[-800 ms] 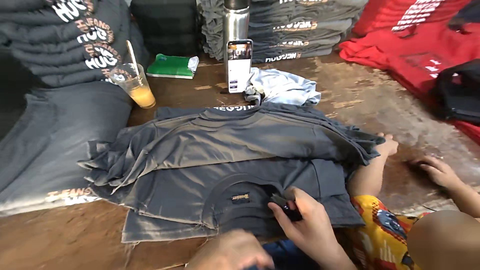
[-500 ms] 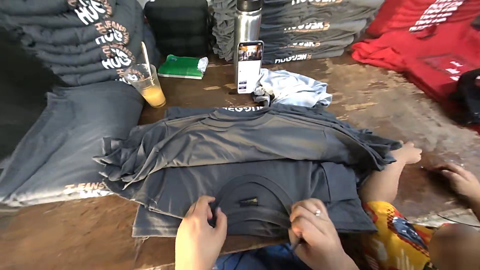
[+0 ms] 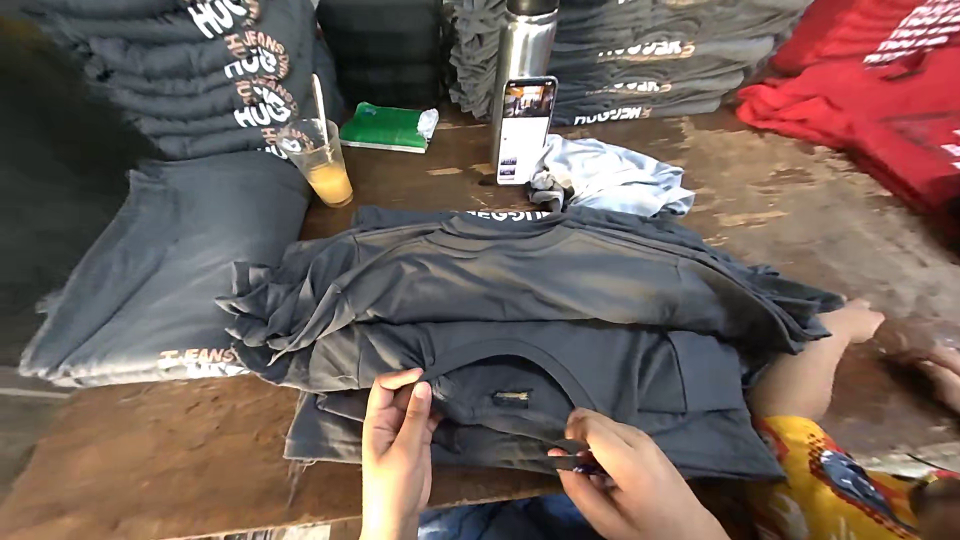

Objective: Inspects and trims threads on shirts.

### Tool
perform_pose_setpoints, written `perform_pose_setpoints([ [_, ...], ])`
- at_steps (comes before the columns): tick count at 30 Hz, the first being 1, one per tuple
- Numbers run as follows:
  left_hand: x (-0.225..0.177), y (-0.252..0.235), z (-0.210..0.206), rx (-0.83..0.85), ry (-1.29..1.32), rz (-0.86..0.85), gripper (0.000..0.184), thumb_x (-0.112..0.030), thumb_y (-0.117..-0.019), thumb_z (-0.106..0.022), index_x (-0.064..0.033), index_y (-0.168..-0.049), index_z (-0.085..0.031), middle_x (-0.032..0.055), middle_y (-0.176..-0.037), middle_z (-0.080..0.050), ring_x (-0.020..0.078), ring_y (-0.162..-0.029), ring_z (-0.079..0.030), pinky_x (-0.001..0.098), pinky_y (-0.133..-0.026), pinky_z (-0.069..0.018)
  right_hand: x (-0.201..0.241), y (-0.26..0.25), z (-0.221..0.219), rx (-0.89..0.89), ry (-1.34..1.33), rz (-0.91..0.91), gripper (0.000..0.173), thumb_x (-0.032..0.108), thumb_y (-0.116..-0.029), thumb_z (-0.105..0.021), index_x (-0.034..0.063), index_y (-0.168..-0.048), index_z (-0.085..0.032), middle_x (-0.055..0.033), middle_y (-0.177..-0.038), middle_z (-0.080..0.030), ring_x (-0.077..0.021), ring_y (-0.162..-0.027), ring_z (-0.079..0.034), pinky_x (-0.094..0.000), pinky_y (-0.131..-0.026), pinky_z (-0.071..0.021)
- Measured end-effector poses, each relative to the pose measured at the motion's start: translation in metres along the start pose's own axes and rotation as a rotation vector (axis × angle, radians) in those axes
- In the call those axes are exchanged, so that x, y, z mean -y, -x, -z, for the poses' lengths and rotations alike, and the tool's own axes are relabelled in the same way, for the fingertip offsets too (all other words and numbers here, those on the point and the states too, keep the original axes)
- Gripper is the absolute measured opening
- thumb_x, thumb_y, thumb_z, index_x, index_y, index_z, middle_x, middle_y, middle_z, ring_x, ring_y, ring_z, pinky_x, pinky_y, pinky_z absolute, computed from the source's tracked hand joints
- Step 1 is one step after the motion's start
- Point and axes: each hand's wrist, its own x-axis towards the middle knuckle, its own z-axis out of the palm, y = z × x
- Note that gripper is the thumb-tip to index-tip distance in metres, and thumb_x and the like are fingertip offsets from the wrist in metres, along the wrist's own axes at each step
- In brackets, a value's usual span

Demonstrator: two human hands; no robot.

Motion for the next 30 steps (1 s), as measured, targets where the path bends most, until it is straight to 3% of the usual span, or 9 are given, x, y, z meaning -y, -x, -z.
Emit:
perform_pose_setpoints([
  [2,0.004,0.003,0.004,0.024,0.006,-0.032,0.018,-0.002,-0.0983,-0.06,-0.0122,-0.113,-0.064,0.0018,-0.097,-0.076,0.0096,-0.086,-0.074,0.0281,-0.079,-0.0622,-0.007,-0.008,-0.025,-0.091,-0.026,0.062,0.017,0.024,-0.0958,-0.062,0.0093,-0.104,-0.064,-0.004,-0.084,-0.06,-0.0067,-0.066,-0.056,-0.0166,-0.056,-0.0481],
  [4,0.005,0.005,0.005,0.04,-0.01,-0.042,0.022,0.001,-0.0941,-0.065,-0.0135,-0.111,-0.065,0.0,-0.098,-0.076,0.0078,-0.088,-0.073,0.0264,-0.082,-0.0612,-0.007,-0.023,-0.042,-0.121,-0.019,0.133,0.032,0.018,-0.0935,-0.062,0.0082,-0.123,-0.07,-0.0069,-0.093,-0.065,-0.0095,-0.069,-0.06,-0.0203,-0.056,-0.05],
  [6,0.006,0.007,0.008,0.072,-0.029,-0.055,0.026,0.003,-0.091,-0.068,-0.0133,-0.111,-0.065,-0.0002,-0.099,-0.077,0.0068,-0.087,-0.073,0.024,-0.081,-0.0603,-0.003,-0.038,-0.053,-0.107,0.032,0.2,0.04,0.011,-0.092,-0.059,0.0109,-0.131,-0.067,-0.0083,-0.099,-0.065,-0.0136,-0.07,-0.061,-0.025,-0.055,-0.0498],
  [10,0.007,0.011,0.014,0.142,-0.073,-0.098,0.035,0.006,-0.0867,-0.071,-0.0141,-0.115,-0.064,-0.0011,-0.105,-0.076,0.0081,-0.091,-0.073,0.025,-0.084,-0.061,0.002,-0.054,-0.064,-0.107,0.105,0.276,0.038,0.007,-0.0921,-0.06,0.0183,-0.127,-0.071,-0.0093,-0.102,-0.067,-0.0167,-0.068,-0.062,-0.0281,-0.057,-0.0509],
  [14,0.01,0.014,0.019,0.269,-0.227,-0.248,0.053,-0.013,-0.0849,-0.082,-0.0221,-0.132,-0.059,-0.0096,-0.121,-0.073,0.006,-0.107,-0.07,0.0257,-0.094,-0.0585,0.002,-0.057,-0.061,-0.083,0.139,0.312,0.031,0.006,-0.0923,-0.062,0.0183,-0.118,-0.075,-0.0094,-0.111,-0.071,-0.0183,-0.08,-0.068,-0.0291,-0.064,-0.0545],
  [16,0.015,0.016,0.02,0.282,-0.305,-0.334,0.061,-0.018,-0.0825,-0.085,-0.0224,-0.137,-0.056,-0.0121,-0.124,-0.071,0.0045,-0.111,-0.068,0.0257,-0.098,-0.0567,0.003,-0.057,-0.061,-0.081,0.134,0.317,0.028,0.005,-0.0912,-0.061,0.0162,-0.112,-0.077,-0.0068,-0.107,-0.073,-0.0185,-0.088,-0.07,-0.0294,-0.07,-0.0561],
  [19,0.02,0.02,0.017,0.261,-0.427,-0.426,0.065,-0.016,-0.0831,-0.083,-0.0227,-0.141,-0.054,-0.0143,-0.127,-0.068,0.0025,-0.115,-0.065,0.0251,-0.101,-0.0542,0.006,-0.056,-0.067,-0.114,0.097,0.302,0.019,0.005,-0.0925,-0.059,0.0123,-0.098,-0.076,-0.0045,-0.095,-0.072,-0.0175,-0.084,-0.069,-0.0289,-0.069,-0.0555],
  [24,0.029,0.024,0.017,0.195,-0.481,-0.461,0.043,-0.009,-0.0862,-0.079,-0.0217,-0.126,-0.07,-0.0141,-0.124,-0.068,0.0007,-0.114,-0.064,0.0215,-0.097,-0.0549,0.011,-0.052,-0.073,-0.137,0.066,0.259,0.013,0.006,-0.0937,-0.059,0.0083,-0.093,-0.072,-0.0071,-0.084,-0.063,-0.0181,-0.073,-0.064,-0.0266,-0.061,-0.0535],
  [30,0.03,0.023,0.015,0.155,-0.475,-0.438,0.03,-0.011,-0.0888,-0.077,-0.0213,-0.117,-0.076,-0.0137,-0.12,-0.07,0.0004,-0.11,-0.065,0.0198,-0.094,-0.0554,0.014,-0.045,-0.074,-0.202,0.079,0.269,0.014,0.005,-0.0952,-0.057,0.0063,-0.098,-0.07,-0.0079,-0.086,-0.064,-0.0171,-0.076,-0.065,-0.0238,-0.068,-0.0549],
])
